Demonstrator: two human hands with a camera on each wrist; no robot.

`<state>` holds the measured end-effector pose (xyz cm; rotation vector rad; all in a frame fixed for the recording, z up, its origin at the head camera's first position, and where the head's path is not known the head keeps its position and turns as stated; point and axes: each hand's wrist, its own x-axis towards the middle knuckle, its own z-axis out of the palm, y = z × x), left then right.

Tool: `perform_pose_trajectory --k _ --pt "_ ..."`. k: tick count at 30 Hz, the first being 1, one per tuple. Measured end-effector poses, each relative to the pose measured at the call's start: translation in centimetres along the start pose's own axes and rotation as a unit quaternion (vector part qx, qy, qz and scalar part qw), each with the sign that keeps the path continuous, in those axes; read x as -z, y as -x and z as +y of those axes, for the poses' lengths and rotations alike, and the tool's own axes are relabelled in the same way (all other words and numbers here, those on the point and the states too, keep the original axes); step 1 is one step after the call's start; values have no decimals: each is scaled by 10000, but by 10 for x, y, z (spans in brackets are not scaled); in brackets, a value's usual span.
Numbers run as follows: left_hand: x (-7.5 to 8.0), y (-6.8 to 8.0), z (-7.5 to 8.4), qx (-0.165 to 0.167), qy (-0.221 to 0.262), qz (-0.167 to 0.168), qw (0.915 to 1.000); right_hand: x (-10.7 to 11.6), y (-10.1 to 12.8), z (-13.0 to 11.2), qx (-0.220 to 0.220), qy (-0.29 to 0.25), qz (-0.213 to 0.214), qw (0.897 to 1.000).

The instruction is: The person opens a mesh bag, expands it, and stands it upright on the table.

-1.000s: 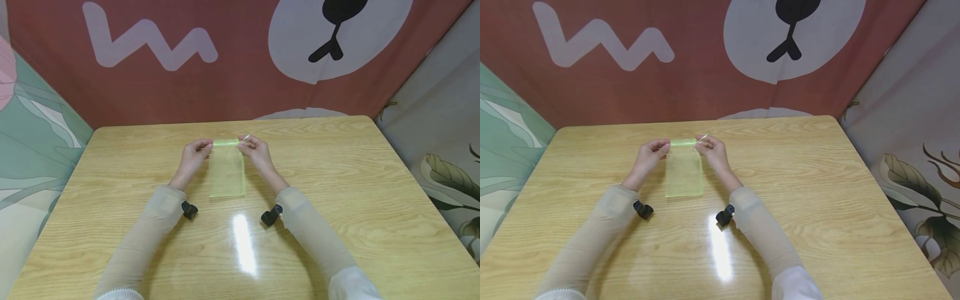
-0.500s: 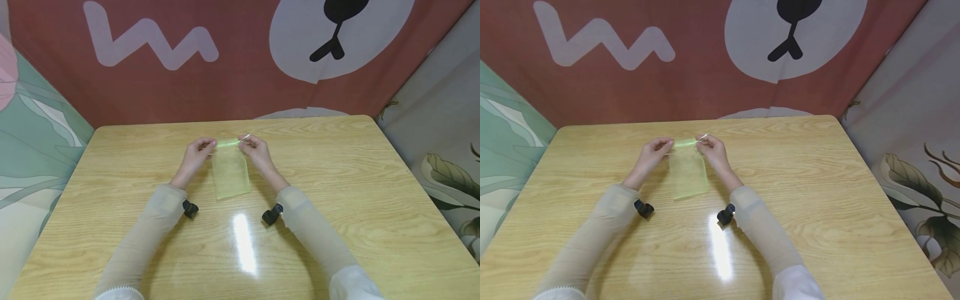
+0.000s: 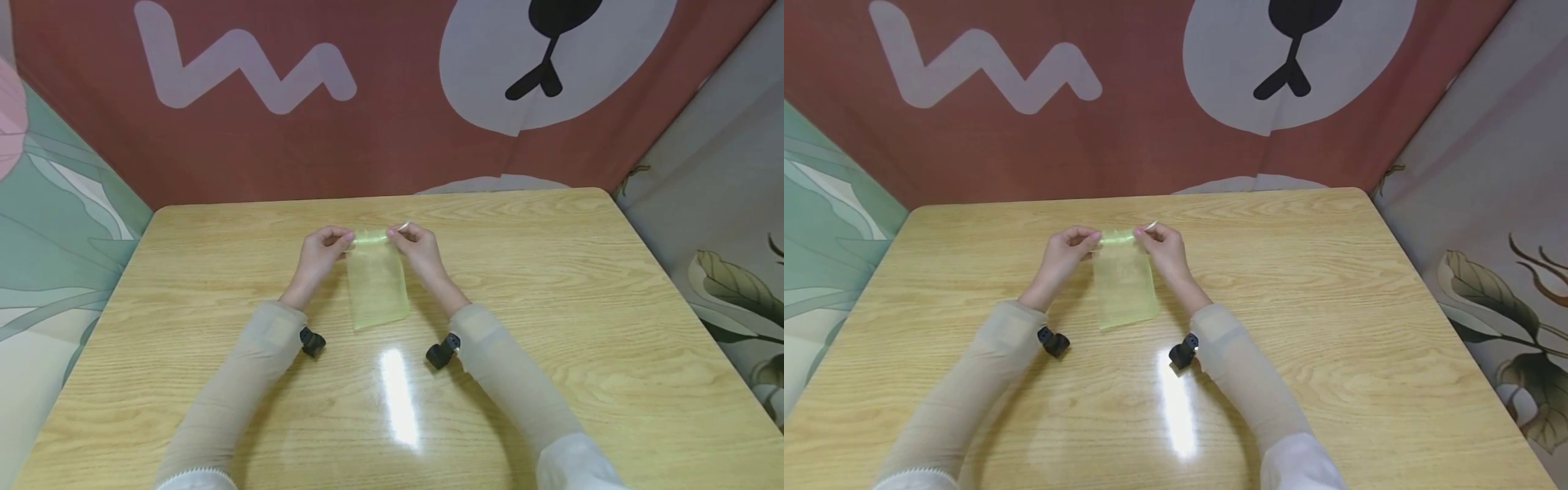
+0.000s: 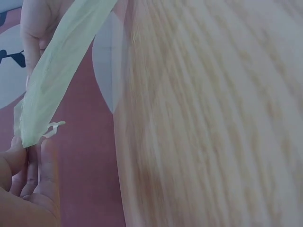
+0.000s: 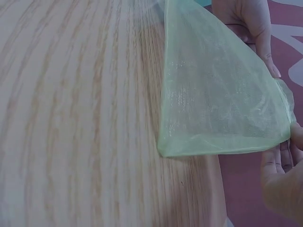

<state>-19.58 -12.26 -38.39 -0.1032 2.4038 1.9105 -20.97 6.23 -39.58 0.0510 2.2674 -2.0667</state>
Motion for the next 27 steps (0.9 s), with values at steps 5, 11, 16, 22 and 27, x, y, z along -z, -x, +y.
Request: perform_pose_trajectory --k 5,11,16,22,27 --pt "-1 1 1 -12 -43 -18 10000 2 1 0 68 -65 -21 10000" --pt "-2 1 1 -9 78 -8 10000 4 1 -1 35 -154 -46 9999" --pt "-1 2 0 39 54 -63 10000 6 1 -1 4 -150 -57 9999" --pt "-1 2 -1 -97 -463 -304 9984 6 2 -1 35 -77 -175 9998" --pt "-3 1 -2 -126 -635 -348 9973 6 2 -1 69 -90 -252 9996"
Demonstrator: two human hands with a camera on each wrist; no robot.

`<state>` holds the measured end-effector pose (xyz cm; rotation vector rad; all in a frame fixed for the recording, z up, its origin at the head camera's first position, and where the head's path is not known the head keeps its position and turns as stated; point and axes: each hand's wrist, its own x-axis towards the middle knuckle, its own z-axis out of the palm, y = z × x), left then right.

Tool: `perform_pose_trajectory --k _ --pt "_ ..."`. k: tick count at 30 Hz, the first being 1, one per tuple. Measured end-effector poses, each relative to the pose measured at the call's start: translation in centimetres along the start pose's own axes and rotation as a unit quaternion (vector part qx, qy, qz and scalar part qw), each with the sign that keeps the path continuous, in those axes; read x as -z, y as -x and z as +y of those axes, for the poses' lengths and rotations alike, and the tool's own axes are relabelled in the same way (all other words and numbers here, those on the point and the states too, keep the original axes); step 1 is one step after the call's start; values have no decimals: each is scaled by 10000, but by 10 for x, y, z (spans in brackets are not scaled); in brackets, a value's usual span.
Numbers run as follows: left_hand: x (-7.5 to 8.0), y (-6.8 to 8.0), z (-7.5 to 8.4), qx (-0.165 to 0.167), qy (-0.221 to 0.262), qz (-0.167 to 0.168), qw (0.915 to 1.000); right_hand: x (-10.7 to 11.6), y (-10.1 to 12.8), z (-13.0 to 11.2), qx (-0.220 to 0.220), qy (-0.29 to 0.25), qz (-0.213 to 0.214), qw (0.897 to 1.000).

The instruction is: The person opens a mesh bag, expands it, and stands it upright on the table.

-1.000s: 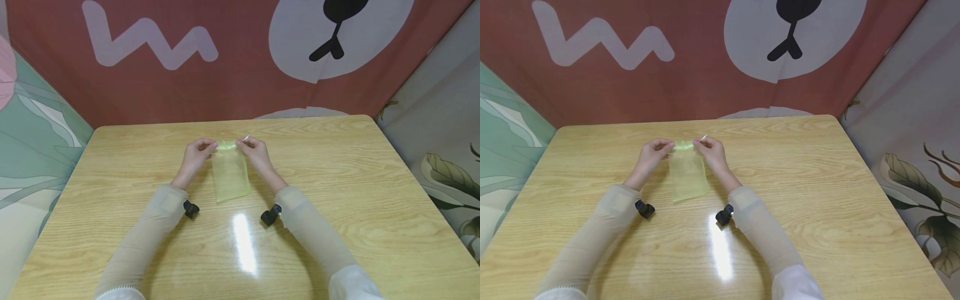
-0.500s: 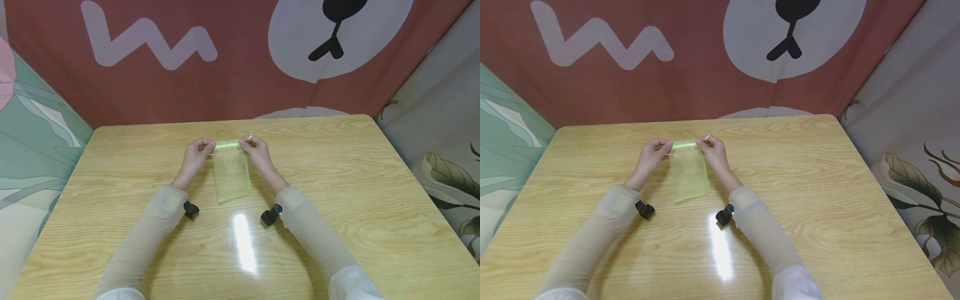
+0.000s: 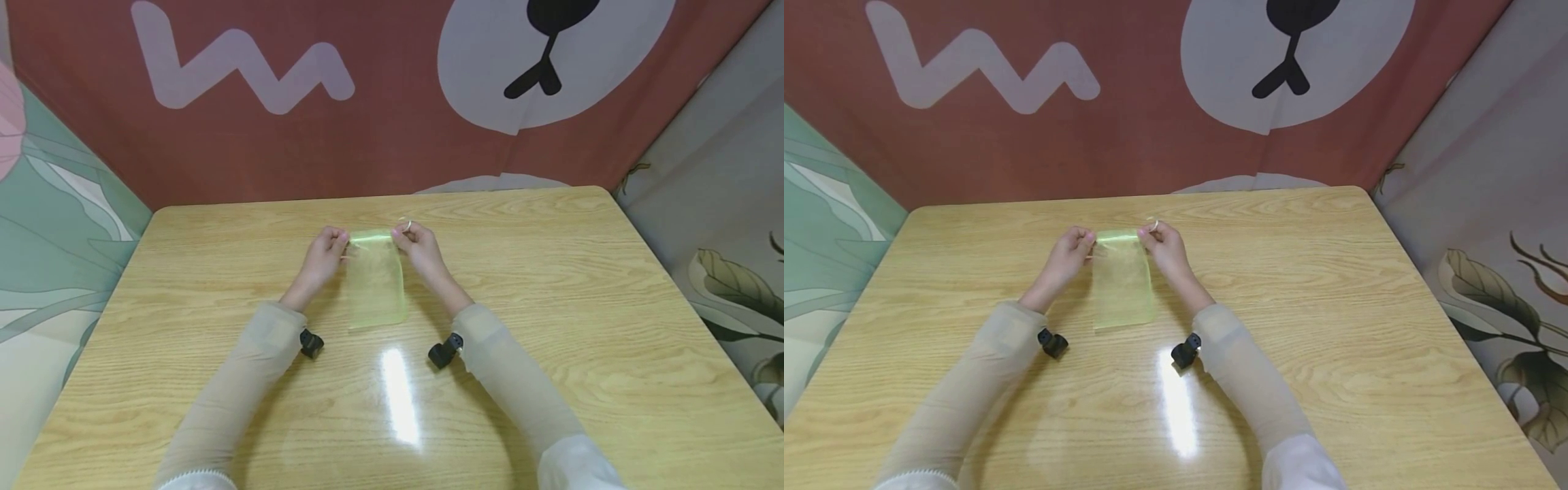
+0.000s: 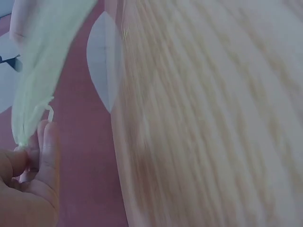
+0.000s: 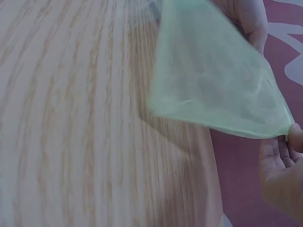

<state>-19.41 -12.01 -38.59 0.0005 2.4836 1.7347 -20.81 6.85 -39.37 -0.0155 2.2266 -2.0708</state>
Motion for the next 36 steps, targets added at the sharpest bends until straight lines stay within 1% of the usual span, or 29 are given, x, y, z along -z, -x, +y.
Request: perform_pose_trajectory --k 4,8,13,17,21,24,33,36 --pt "2 0 1 130 246 -89 9996 1 -1 1 121 217 43 9997" --pt "4 0 1 133 461 -217 9986 1 -3 3 193 341 237 9989" --pt "7 1 -1 67 391 -391 9984 1 -5 4 236 278 330 9988" --pt "7 2 -2 148 466 -471 9977 1 -4 4 277 171 245 9992" --pt "6 1 -2 212 643 -361 9971 3 -2 3 284 87 23 9996" --pt "5 1 -1 200 656 -251 9973 3 -2 3 272 122 -60 9995" --pt "7 2 -2 110 615 -54 9980 5 -1 5 216 496 132 9984" --pt "7 1 -3 87 621 -47 9980 5 -2 5 210 552 183 9981"
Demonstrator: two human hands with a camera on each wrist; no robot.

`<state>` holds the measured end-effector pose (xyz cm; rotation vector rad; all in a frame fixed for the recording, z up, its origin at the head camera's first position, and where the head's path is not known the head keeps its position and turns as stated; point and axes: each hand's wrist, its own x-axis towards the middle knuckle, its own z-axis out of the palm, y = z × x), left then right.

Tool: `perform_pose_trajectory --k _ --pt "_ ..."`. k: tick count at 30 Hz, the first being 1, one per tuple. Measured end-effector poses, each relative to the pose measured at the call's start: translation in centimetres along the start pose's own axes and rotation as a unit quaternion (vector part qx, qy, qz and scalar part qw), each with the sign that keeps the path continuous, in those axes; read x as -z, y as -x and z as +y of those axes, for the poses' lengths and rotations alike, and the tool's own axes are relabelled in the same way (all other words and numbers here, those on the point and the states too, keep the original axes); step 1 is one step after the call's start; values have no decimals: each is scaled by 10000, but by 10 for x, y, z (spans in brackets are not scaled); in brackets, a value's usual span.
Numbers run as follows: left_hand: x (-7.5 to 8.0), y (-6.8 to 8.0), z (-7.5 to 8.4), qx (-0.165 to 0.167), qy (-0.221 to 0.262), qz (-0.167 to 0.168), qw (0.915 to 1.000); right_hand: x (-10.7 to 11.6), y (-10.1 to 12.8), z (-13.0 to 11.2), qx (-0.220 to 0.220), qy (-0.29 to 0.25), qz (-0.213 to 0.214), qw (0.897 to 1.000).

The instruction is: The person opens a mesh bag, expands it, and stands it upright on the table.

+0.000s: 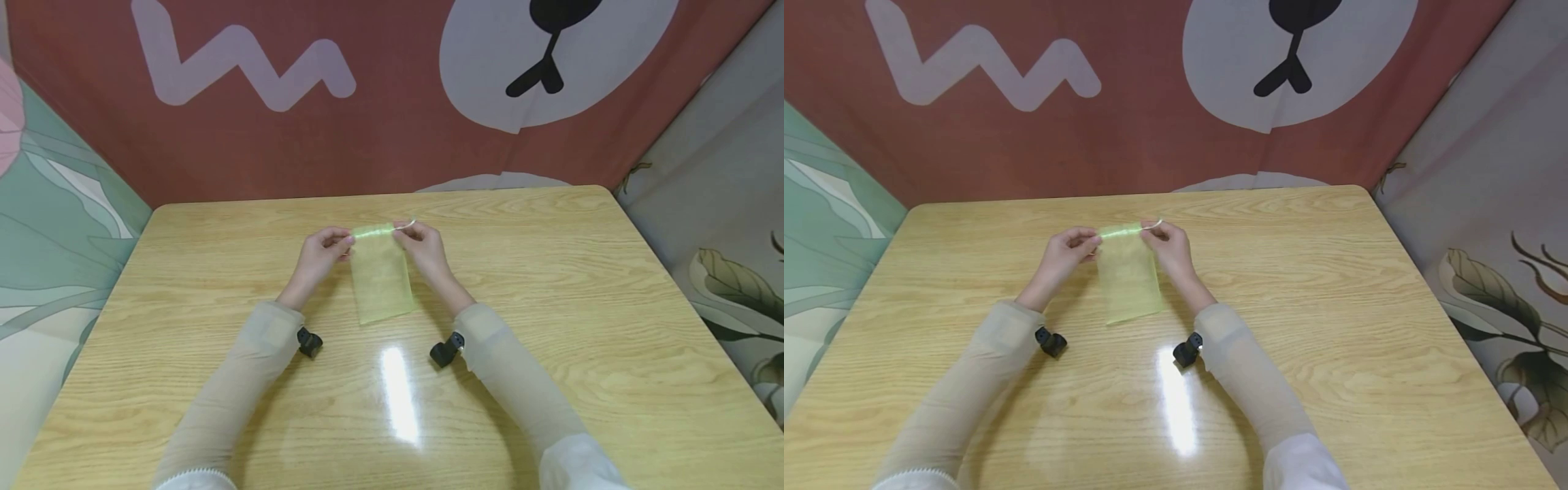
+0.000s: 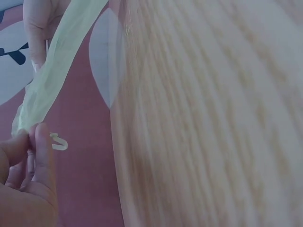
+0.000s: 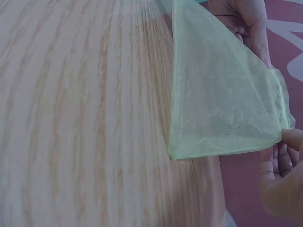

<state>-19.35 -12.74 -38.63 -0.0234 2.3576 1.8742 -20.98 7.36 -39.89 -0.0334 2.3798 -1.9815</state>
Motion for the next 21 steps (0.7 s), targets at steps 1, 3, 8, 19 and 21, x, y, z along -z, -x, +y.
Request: perform_pose_trajectory --k 1,3,8,19,21 --pt "0 0 0 2 31 -16 10000 0 0 0 -9 11 1 10000" --pt "-1 0 0 10 59 -48 10000 1 0 0 -35 7 0 10000" --pt "-1 0 0 22 34 -78 10000 2 0 1 -35 -43 62 10000" --pt "-3 0 2 -42 -205 227 9995 0 0 -3 -8 -531 366 9979" --pt "-2 0 2 -39 -197 247 9995 0 0 -3 -21 -541 358 9979"
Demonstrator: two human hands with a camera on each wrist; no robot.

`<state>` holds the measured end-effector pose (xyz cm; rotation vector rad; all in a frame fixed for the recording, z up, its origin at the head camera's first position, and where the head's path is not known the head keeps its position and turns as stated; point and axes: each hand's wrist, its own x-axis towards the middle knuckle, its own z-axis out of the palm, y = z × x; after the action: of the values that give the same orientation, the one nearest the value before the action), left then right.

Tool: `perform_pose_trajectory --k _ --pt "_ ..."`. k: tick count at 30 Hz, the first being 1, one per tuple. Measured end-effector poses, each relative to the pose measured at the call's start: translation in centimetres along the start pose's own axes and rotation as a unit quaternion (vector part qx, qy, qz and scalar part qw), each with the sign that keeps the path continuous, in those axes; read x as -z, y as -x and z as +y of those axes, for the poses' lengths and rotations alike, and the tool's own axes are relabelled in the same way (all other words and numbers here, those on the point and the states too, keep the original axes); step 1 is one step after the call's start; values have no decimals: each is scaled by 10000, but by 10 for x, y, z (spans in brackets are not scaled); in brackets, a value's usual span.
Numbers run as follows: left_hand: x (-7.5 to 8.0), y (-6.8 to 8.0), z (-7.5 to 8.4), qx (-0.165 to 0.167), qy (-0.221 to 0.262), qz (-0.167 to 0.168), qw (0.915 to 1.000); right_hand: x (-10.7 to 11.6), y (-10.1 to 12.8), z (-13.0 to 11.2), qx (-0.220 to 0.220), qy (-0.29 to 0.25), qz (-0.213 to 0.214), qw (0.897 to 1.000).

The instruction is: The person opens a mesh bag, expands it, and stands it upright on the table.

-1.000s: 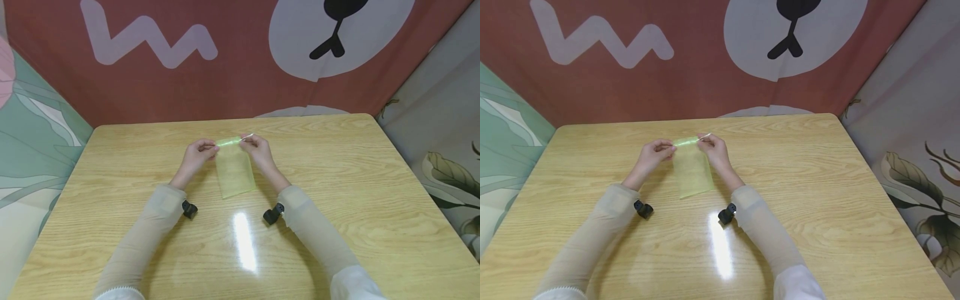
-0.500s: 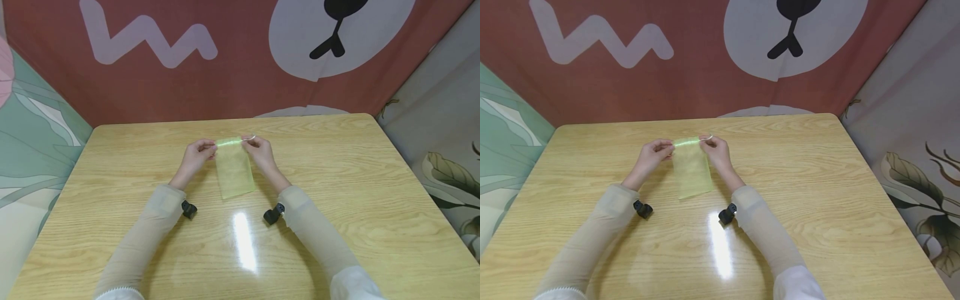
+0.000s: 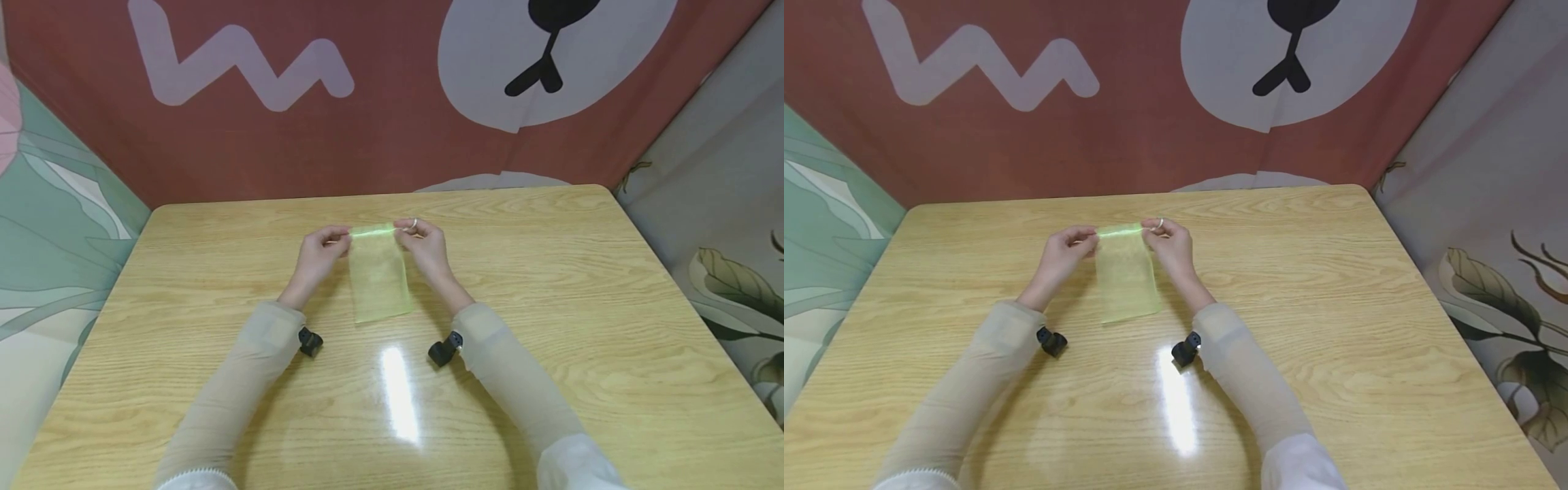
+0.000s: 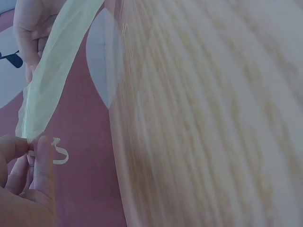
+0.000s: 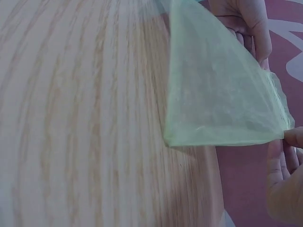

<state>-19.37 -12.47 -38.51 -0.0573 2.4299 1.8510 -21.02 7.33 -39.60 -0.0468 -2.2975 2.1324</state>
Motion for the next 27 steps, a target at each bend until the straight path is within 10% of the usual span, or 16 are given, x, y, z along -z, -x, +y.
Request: perform_pose_trajectory --k 27 --pt "3 0 -3 -159 -358 -6 9992 6 0 -9 -475 327 -617 9964"
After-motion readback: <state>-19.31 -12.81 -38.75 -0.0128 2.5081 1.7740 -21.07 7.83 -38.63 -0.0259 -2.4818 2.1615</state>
